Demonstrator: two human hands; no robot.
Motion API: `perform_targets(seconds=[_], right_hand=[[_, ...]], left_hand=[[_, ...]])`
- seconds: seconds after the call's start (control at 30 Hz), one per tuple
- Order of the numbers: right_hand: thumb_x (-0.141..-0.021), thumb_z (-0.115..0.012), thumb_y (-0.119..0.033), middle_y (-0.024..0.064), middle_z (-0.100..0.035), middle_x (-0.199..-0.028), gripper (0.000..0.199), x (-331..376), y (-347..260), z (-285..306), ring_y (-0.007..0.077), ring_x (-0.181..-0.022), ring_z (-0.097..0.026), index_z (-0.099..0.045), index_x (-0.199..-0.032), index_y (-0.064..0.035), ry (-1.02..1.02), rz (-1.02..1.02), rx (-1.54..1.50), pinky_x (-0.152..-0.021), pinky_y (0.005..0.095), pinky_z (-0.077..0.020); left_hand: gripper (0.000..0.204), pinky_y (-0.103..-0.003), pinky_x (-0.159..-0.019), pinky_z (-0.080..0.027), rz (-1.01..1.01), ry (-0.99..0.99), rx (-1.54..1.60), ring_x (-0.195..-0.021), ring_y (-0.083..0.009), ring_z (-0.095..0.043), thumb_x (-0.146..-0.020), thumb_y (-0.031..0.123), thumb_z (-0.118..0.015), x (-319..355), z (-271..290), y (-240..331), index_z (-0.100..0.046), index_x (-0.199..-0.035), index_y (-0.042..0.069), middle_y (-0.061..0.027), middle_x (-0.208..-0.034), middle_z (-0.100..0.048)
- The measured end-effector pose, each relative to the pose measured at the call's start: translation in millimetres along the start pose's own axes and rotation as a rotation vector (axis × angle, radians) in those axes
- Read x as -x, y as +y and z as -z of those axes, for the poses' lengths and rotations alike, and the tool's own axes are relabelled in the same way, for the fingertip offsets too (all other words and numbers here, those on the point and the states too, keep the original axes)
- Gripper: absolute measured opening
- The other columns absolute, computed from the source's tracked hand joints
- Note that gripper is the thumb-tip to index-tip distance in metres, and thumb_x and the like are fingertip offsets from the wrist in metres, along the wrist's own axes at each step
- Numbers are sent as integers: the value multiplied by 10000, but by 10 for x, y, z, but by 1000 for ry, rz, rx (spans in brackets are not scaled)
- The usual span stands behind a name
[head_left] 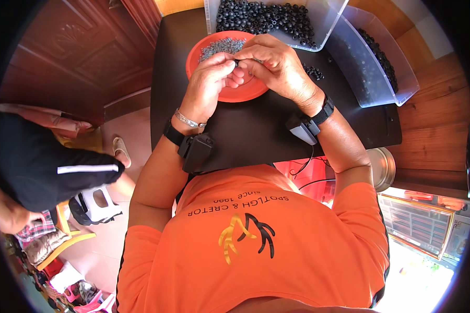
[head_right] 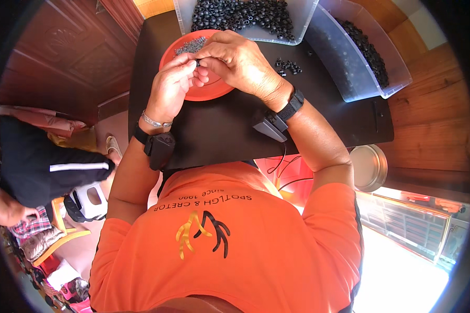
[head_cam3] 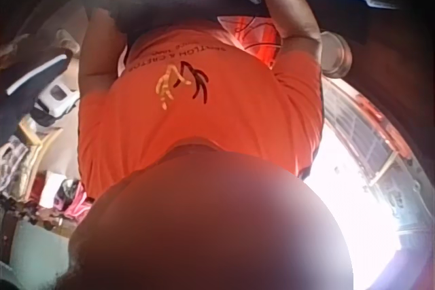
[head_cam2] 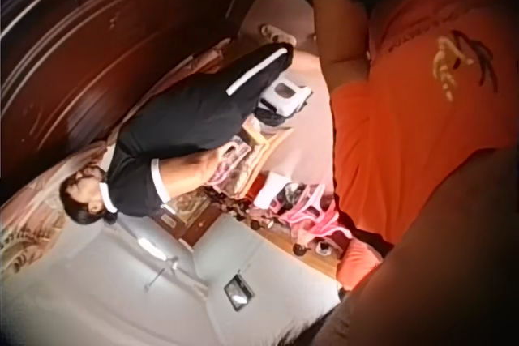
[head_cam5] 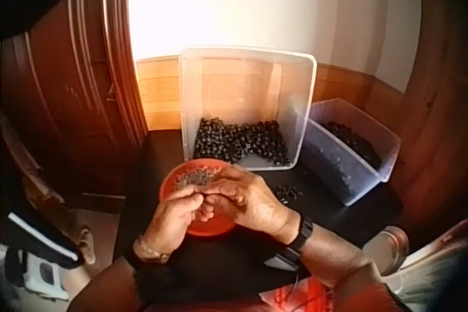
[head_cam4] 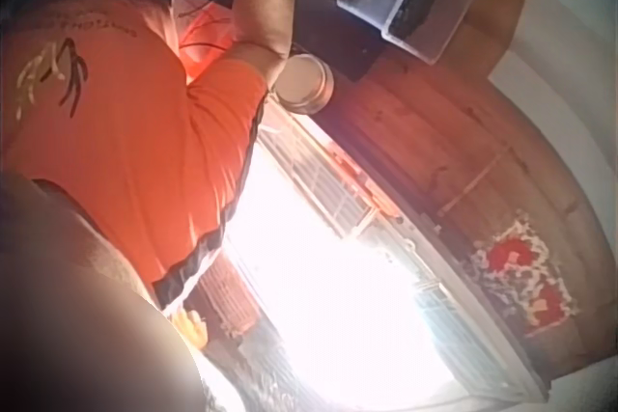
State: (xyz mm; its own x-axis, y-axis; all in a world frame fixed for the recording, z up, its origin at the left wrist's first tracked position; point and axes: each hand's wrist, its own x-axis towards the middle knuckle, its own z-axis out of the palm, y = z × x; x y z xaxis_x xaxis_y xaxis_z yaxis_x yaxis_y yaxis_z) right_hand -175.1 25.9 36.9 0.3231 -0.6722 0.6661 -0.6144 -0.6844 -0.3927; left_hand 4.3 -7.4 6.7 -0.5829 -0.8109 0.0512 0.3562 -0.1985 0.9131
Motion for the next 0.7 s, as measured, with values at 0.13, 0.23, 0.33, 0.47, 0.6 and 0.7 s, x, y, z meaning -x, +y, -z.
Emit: perform_targets(seconds=[0.13, 0.23, 0.33, 0.47, 0.6, 0.7], right_hand=[[-773, -677, 7, 93, -615, -920, 193, 2, -29, -46, 206, -833, -612, -682, -959, -41, 11, -46, -48, -715, 288, -495], [-772, -665, 44, 94, -609, -940, 208, 38, -80, -39, 194, -836, -604, -682, -965, -32, 7, -6, 21, -718, 277, -486], [-775, -650, 78, 85, -611, -947, 222, 3, -171, -69, 171, -846, -590, -683, -967, -29, -13, -70, -35, -745, 264, -474], [-751, -689, 46, 76, -625, -938, 252, -105, -319, -158, 180, -852, -599, -676, -988, -38, 44, -93, -118, -739, 268, -489], [-769, -677, 43, 77, -626, -958, 223, -155, -466, -239, 175, -877, -596, -670, -980, -29, -8, -86, -67, -767, 269, -488], [-762, -683, 27, 82, -627, -943, 221, -166, -512, -274, 200, -870, -597, -673, -973, -38, 17, -37, -67, -766, 285, -486]], left_hand=[[189, -242, -694, -464, -36, -40, 96, -758, -121, -585, -914, 147, -485, -18, 29, -93, -595, -978, 7, -53, -848, -617], [189, -244, -670, -479, -121, -32, 47, -706, -123, -595, -908, 155, -490, -6, -6, -142, -606, -927, 7, -62, -812, -633], [211, -245, -726, -480, -105, -41, 36, -781, -124, -597, -930, 161, -464, 55, -6, -62, -590, -984, 1, -62, -864, -627], [216, -264, -735, -489, -101, -28, 30, -767, -121, -592, -936, 171, -462, 124, 78, 8, -589, -983, 1, -58, -860, -623], [226, -262, -729, -488, -141, -88, 59, -764, -121, -587, -940, 179, -462, 250, 174, 85, -586, -1001, 1, -55, -870, -619], [235, -256, -728, -485, -132, -106, 58, -770, -121, -585, -946, 183, -454, 339, 196, 131, -585, -1022, 3, -55, -879, -617]])
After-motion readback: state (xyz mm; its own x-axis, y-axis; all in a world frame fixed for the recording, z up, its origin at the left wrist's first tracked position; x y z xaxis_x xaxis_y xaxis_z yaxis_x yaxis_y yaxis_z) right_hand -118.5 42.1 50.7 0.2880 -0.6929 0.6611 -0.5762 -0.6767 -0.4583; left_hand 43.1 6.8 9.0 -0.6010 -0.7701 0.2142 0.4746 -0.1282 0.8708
